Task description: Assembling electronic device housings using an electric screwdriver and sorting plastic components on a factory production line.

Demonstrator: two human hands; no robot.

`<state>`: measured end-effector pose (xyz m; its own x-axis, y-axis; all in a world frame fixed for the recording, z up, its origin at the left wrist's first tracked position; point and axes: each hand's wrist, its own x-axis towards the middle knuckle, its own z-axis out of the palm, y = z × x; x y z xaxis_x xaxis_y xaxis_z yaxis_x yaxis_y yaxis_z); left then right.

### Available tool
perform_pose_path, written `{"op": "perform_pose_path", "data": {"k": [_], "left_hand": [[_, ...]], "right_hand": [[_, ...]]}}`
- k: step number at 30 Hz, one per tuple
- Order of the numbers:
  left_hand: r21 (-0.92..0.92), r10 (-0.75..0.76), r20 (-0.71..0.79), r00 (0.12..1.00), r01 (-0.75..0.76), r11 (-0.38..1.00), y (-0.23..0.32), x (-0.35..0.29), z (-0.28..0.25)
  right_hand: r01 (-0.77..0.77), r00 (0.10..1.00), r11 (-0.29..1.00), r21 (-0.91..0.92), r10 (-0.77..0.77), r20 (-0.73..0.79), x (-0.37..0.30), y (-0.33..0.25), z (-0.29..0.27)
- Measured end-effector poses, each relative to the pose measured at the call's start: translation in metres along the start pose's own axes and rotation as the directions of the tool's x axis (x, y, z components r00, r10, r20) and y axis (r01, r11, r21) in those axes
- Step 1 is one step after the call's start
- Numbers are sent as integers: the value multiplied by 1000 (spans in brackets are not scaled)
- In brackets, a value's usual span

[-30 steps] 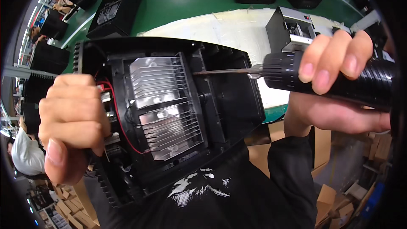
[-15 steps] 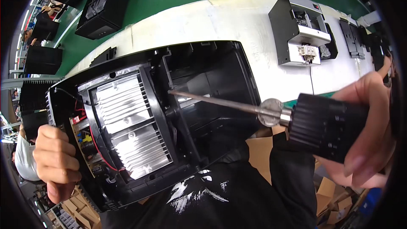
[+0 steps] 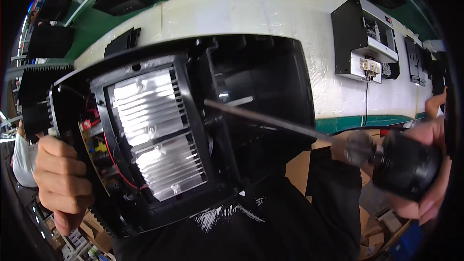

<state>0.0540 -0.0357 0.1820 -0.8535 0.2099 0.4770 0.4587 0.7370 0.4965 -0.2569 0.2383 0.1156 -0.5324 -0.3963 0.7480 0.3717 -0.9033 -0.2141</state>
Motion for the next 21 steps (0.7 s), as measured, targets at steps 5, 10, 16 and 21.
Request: {"op": "perform_pose_path", "data": {"k": [5, 10, 16, 21], "left_hand": [[4, -17, 84, 996, 17, 1000, 4, -2, -11], [3, -23, 72, 997, 23, 1000, 3, -14, -11], [-19, -49, 64, 997, 50, 999, -1, -26, -11], [-6, -14, 2, 1000, 14, 1000, -6, -26, -9]], "right_hand": [[-27, 998, 984, -176, 36, 51, 25, 66, -5], [12, 990, 931, -364, 41, 138, 39, 113, 8], [32, 999, 983, -182, -26, 36, 34, 159, 31], [-4, 996, 971, -240, 26, 90, 37, 181, 39]]}}
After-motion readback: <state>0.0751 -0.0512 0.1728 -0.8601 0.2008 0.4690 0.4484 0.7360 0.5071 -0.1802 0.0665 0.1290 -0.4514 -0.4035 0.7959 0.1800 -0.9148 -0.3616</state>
